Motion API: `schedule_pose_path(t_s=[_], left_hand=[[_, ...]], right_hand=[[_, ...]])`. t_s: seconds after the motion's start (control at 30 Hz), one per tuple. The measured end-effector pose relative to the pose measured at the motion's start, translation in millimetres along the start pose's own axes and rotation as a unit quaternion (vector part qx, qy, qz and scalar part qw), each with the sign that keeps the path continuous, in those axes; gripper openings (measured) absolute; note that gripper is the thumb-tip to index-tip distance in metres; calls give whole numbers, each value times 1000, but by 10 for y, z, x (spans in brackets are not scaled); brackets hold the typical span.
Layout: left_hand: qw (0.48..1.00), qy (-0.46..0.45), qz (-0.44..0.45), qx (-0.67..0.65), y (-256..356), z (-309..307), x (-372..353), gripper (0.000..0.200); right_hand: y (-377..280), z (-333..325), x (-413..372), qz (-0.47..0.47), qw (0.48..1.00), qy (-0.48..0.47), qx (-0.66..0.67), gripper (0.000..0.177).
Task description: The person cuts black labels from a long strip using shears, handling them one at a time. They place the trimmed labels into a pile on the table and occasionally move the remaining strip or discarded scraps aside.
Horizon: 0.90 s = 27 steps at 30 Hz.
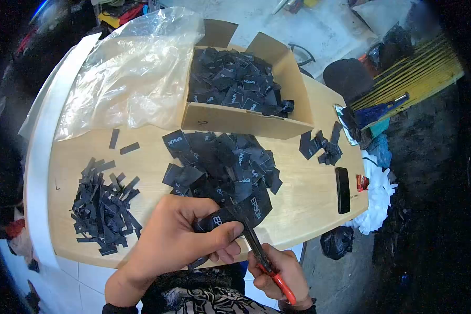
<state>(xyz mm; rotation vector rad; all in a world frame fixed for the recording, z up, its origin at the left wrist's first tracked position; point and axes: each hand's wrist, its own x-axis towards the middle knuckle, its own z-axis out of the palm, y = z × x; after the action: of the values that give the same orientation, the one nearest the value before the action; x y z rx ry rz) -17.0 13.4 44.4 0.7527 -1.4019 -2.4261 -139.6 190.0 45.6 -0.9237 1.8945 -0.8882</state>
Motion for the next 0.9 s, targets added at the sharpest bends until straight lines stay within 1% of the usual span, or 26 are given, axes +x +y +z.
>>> schedule_pose_path(t_s=[0.03,0.07,0.3,0.37,0.5,0.6,0.7,0.77,0.83,0.9], left_hand=[[1000,-2,1,-12,-7,-6,5,14],[1000,-2,0,-14,-8,-10,9,14],[1000,1,-14,0,56,-22,22,12],[1000,5,-25,-2,41,-28,26,12],[1000,2,-10,-3,-3,-59,43,12],[1000,-2,-7,-7,-7,-70,53,12],[1000,-3,-9,-12,-6,-87,69,12],[1000,-1,-14,-17,-9,-101,91,13],[1000,-1,4,14,-20,-115,120,13],[1000,-1,3,11,-40,-139,150,13]], right_hand=[[-1,-31,-2,-20,999,-26,-27,53],[2,-47,-3,-40,996,-52,-53,42],[67,-29,18,-8,997,-60,-52,39],[77,-27,33,-52,996,-61,-50,38],[44,25,38,-36,998,-35,-37,37],[29,13,59,-33,996,-38,-73,36],[76,27,61,-14,997,-46,-56,35],[68,61,72,48,997,-4,-61,31],[18,52,111,47,996,-6,-70,28],[7,57,158,44,996,-4,-79,25]])
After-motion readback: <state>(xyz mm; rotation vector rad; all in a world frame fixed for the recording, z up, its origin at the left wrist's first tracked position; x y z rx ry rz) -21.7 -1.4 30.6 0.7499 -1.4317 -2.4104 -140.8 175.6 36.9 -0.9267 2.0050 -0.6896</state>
